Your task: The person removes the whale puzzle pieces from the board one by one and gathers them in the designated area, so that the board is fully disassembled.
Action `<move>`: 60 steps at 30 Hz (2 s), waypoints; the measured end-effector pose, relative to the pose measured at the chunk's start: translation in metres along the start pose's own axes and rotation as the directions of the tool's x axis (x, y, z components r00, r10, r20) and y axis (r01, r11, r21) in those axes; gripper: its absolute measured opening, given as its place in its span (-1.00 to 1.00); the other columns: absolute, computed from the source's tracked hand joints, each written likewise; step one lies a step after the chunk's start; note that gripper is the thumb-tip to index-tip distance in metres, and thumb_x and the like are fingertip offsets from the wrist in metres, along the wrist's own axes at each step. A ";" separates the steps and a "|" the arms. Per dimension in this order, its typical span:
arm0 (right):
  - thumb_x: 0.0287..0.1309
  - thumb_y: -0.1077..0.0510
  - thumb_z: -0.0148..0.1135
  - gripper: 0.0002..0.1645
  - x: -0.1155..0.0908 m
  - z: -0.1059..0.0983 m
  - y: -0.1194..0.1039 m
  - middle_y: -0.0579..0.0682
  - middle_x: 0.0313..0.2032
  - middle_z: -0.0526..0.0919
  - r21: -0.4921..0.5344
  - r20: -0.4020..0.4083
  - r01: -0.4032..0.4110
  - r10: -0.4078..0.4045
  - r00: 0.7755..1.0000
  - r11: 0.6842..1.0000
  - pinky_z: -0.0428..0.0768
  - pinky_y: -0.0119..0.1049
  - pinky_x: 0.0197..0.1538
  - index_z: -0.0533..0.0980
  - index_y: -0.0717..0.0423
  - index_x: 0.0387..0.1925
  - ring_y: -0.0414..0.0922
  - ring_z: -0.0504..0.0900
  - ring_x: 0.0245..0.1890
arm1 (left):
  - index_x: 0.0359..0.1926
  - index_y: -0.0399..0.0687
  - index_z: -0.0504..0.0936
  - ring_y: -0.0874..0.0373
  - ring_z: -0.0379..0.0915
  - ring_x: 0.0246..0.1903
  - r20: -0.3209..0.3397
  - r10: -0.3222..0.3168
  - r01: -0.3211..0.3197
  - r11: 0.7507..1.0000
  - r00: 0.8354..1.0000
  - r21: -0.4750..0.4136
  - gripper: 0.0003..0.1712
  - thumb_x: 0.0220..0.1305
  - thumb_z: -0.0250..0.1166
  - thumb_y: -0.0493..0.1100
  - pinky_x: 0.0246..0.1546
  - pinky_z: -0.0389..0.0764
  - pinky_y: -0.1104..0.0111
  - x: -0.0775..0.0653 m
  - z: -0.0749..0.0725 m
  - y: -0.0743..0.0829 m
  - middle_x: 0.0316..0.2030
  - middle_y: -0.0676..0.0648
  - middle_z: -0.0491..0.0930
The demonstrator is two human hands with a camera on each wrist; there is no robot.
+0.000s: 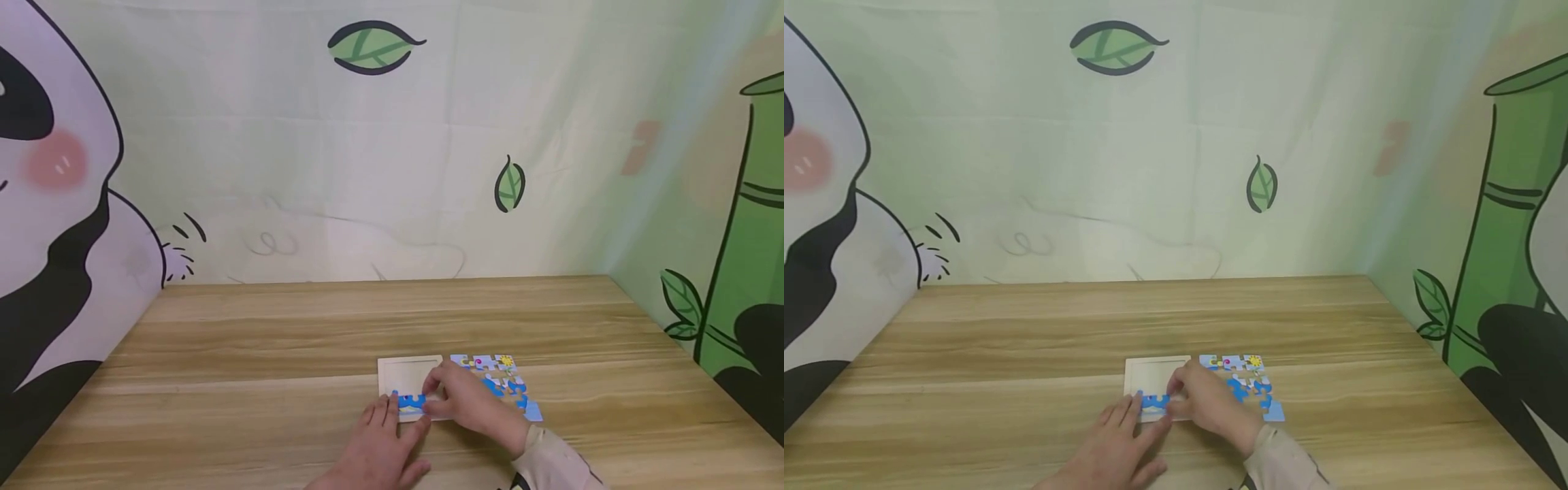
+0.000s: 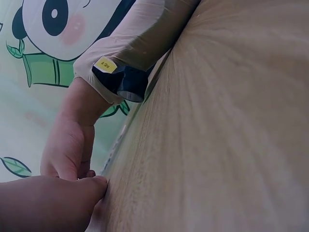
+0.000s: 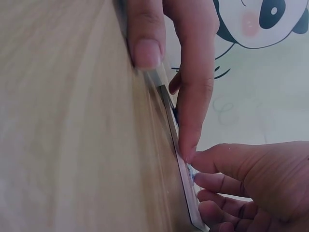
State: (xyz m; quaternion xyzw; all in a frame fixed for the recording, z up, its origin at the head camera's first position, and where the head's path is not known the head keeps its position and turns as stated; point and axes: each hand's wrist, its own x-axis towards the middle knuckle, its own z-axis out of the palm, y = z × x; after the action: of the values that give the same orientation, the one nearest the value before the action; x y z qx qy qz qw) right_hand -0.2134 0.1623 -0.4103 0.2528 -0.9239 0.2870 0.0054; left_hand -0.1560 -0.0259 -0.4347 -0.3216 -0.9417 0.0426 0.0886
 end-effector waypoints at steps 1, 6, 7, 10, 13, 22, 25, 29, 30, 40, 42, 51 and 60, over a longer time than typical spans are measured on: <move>-0.04 0.16 0.41 -0.81 0.000 0.000 0.000 -0.08 -0.36 0.50 0.002 0.001 -0.003 0.003 1.000 1.000 0.38 -0.41 -0.30 0.57 0.11 -0.37 -0.22 0.40 -0.39 | 0.32 0.31 0.37 -0.20 0.36 0.24 0.005 0.003 -0.003 1.000 1.000 -0.003 -0.34 0.32 -0.07 0.41 0.22 0.39 0.08 0.000 0.000 0.000 0.21 -0.39 0.43; -0.04 0.17 0.40 -0.81 0.001 0.000 -0.001 -0.07 -0.36 0.48 0.016 0.007 -0.016 0.016 1.000 1.000 0.37 -0.42 -0.33 0.55 0.11 -0.36 -0.21 0.39 -0.40 | 0.34 0.34 0.35 -0.21 0.37 0.23 0.005 0.014 -0.014 1.000 1.000 -0.003 -0.34 0.32 -0.06 0.41 0.20 0.41 0.06 0.000 -0.001 -0.002 0.22 -0.39 0.43; -0.05 0.17 0.40 -0.80 0.001 0.000 -0.001 -0.07 -0.36 0.48 0.020 0.008 -0.018 0.018 1.000 1.000 0.37 -0.42 -0.33 0.55 0.11 -0.36 -0.21 0.40 -0.39 | 0.34 0.34 0.35 -0.20 0.37 0.23 0.001 0.016 -0.016 1.000 1.000 -0.003 -0.35 0.32 -0.06 0.40 0.19 0.41 0.06 0.000 -0.002 -0.002 0.21 -0.39 0.43; -0.05 0.18 0.40 -0.79 0.002 0.001 -0.001 -0.07 -0.36 0.49 0.033 0.013 -0.027 0.026 1.000 0.999 0.38 -0.42 -0.33 0.54 0.11 -0.36 -0.20 0.41 -0.38 | 0.34 0.34 0.36 -0.20 0.38 0.23 -0.004 0.018 -0.018 1.000 1.000 -0.007 -0.35 0.32 -0.05 0.40 0.19 0.42 0.06 0.000 -0.002 -0.002 0.21 -0.39 0.43; -0.04 0.19 0.41 -0.79 0.003 0.001 -0.002 -0.06 -0.36 0.50 0.046 0.020 -0.040 0.039 0.999 0.998 0.38 -0.42 -0.33 0.54 0.12 -0.36 -0.19 0.42 -0.37 | 0.33 0.33 0.37 -0.21 0.37 0.23 -0.004 0.019 -0.019 1.000 1.000 -0.020 -0.35 0.32 -0.04 0.39 0.19 0.41 0.05 0.000 -0.002 -0.002 0.21 -0.39 0.43; -0.03 0.24 0.38 -0.81 0.005 0.001 -0.002 -0.06 -0.40 0.53 0.081 0.027 -0.050 0.048 0.998 0.995 0.41 -0.43 -0.36 0.52 0.14 -0.35 -0.21 0.43 -0.41 | 0.33 0.33 0.37 -0.22 0.38 0.22 -0.011 0.029 -0.029 1.000 1.000 -0.011 -0.36 0.32 -0.06 0.39 0.19 0.42 0.06 0.001 -0.002 -0.003 0.21 -0.41 0.42; 0.03 0.22 0.35 -0.83 0.005 0.002 -0.002 -0.11 -0.44 0.55 0.121 0.044 -0.052 0.047 0.998 0.991 0.41 -0.45 -0.40 0.50 0.10 -0.34 -0.27 0.44 -0.46 | 0.33 0.33 0.37 -0.22 0.39 0.21 -0.020 0.032 -0.032 0.999 0.999 0.000 -0.35 0.32 -0.05 0.39 0.18 0.43 0.06 0.001 -0.002 -0.003 0.20 -0.41 0.43; 0.11 0.22 0.31 -0.88 0.005 0.003 -0.002 -0.14 -0.46 0.59 0.168 0.076 -0.044 0.031 0.997 0.985 0.43 -0.47 -0.41 0.50 0.07 -0.33 -0.33 0.47 -0.50 | 0.33 0.33 0.37 -0.21 0.39 0.21 -0.028 0.032 -0.032 0.999 0.999 0.014 -0.35 0.32 -0.04 0.39 0.17 0.43 0.07 0.001 -0.002 -0.002 0.19 -0.40 0.44; 0.11 0.22 0.30 -0.89 0.005 0.004 -0.003 -0.13 -0.46 0.60 0.172 0.078 -0.041 0.028 0.997 0.984 0.44 -0.47 -0.42 0.51 0.08 -0.33 -0.34 0.47 -0.50 | 0.33 0.33 0.37 -0.21 0.40 0.21 -0.025 0.031 -0.031 0.999 0.999 0.013 -0.35 0.32 -0.04 0.39 0.17 0.44 0.07 0.000 -0.002 -0.002 0.19 -0.40 0.44; 0.09 0.25 0.29 -0.90 0.005 0.003 -0.003 -0.10 -0.41 0.59 0.156 0.023 -0.046 0.043 0.999 0.987 0.42 -0.46 -0.37 0.54 0.09 -0.31 -0.33 0.44 -0.50 | 0.35 0.38 0.34 -0.22 0.34 0.25 0.041 0.021 -0.020 1.000 0.999 -0.017 -0.35 0.31 -0.07 0.41 0.21 0.40 0.05 0.002 -0.002 -0.001 0.24 -0.40 0.40; 0.09 0.25 0.28 -0.93 0.005 0.002 -0.002 -0.11 -0.42 0.59 0.156 0.014 -0.042 0.041 0.999 0.987 0.41 -0.47 -0.37 0.55 0.08 -0.34 -0.33 0.43 -0.50 | 0.35 0.38 0.34 -0.22 0.34 0.25 0.039 0.022 -0.021 1.000 0.999 -0.010 -0.35 0.32 -0.07 0.41 0.21 0.40 0.05 0.002 -0.001 -0.001 0.24 -0.39 0.40; 0.12 0.29 0.28 -0.86 0.007 -0.011 0.000 0.03 -0.44 0.65 0.278 0.001 -0.065 0.068 0.998 0.958 0.50 -0.44 -0.52 0.51 0.22 -0.27 -0.26 0.48 -0.64 | 0.35 0.40 0.32 -0.20 0.33 0.27 0.068 0.016 -0.015 1.000 0.998 -0.009 -0.36 0.33 -0.10 0.41 0.22 0.39 0.08 0.002 -0.002 -0.001 0.24 -0.39 0.40; 0.17 0.24 0.27 -0.95 0.005 -0.028 0.002 -0.04 -0.43 0.63 0.228 0.007 -0.100 0.101 0.995 0.969 0.53 -0.41 -0.48 0.53 0.12 -0.34 -0.19 0.53 -0.60 | 0.34 0.36 0.35 -0.22 0.34 0.25 0.054 0.016 -0.015 1.000 0.998 -0.013 -0.36 0.33 -0.09 0.40 0.21 0.40 0.07 0.001 -0.004 0.000 0.23 -0.40 0.41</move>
State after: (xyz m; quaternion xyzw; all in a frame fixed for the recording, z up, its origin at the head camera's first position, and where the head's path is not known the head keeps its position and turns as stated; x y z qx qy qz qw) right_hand -0.2226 0.1761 -0.3866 0.2040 -0.8966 0.3915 -0.0358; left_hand -0.1560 -0.0254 -0.4308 -0.3282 -0.9415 0.0462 0.0607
